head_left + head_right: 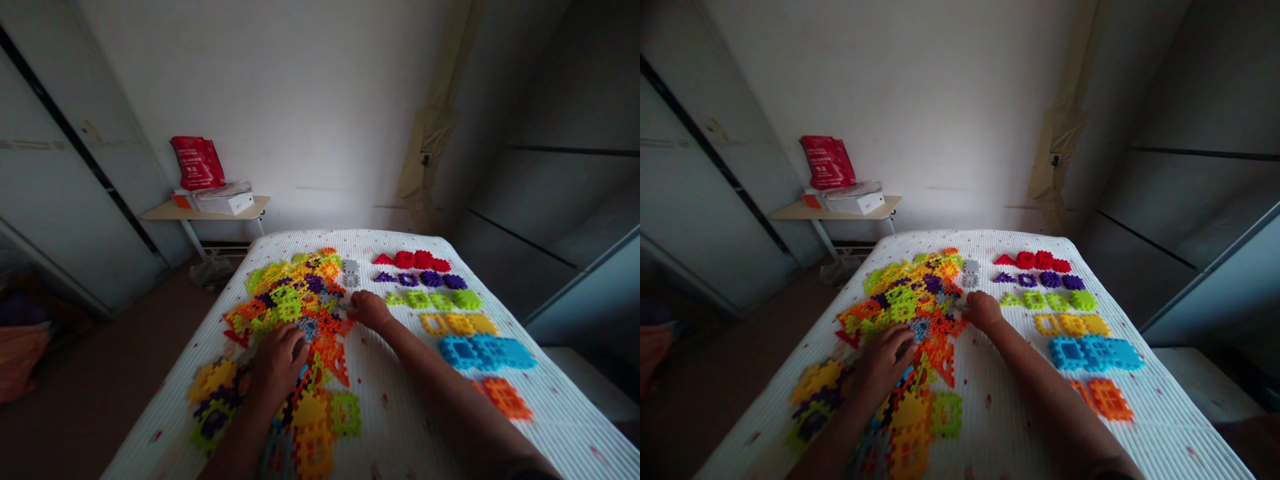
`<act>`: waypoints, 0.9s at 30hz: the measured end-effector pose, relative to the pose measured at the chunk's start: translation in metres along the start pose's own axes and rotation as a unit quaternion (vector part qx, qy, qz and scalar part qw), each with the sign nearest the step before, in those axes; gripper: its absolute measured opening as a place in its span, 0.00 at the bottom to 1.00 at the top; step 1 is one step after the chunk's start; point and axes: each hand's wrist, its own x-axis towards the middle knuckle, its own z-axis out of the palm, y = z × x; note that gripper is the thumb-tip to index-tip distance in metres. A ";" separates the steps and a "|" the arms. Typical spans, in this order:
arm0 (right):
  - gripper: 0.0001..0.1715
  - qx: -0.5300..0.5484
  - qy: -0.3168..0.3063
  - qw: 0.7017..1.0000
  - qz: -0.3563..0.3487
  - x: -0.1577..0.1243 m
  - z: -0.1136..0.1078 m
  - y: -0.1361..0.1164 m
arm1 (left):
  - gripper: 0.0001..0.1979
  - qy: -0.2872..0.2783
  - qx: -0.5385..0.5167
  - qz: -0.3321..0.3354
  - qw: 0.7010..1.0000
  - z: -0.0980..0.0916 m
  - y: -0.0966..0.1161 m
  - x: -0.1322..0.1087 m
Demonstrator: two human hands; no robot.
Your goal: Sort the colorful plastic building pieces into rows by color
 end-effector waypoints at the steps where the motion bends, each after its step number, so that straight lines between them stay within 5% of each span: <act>1: 0.16 0.000 -0.001 1.000 -0.001 0.000 0.000 0.000 | 0.09 -0.003 0.001 0.000 1.000 0.001 -0.001 0.000; 22: 0.16 0.009 -0.061 0.997 -0.044 -0.013 -0.011 0.000 | 0.09 -0.014 0.007 -0.006 1.000 0.000 0.000 -0.002; 27: 0.14 0.031 -0.021 0.999 -0.024 -0.008 -0.013 -0.006 | 0.09 -0.018 0.005 -0.009 1.000 0.001 0.000 -0.001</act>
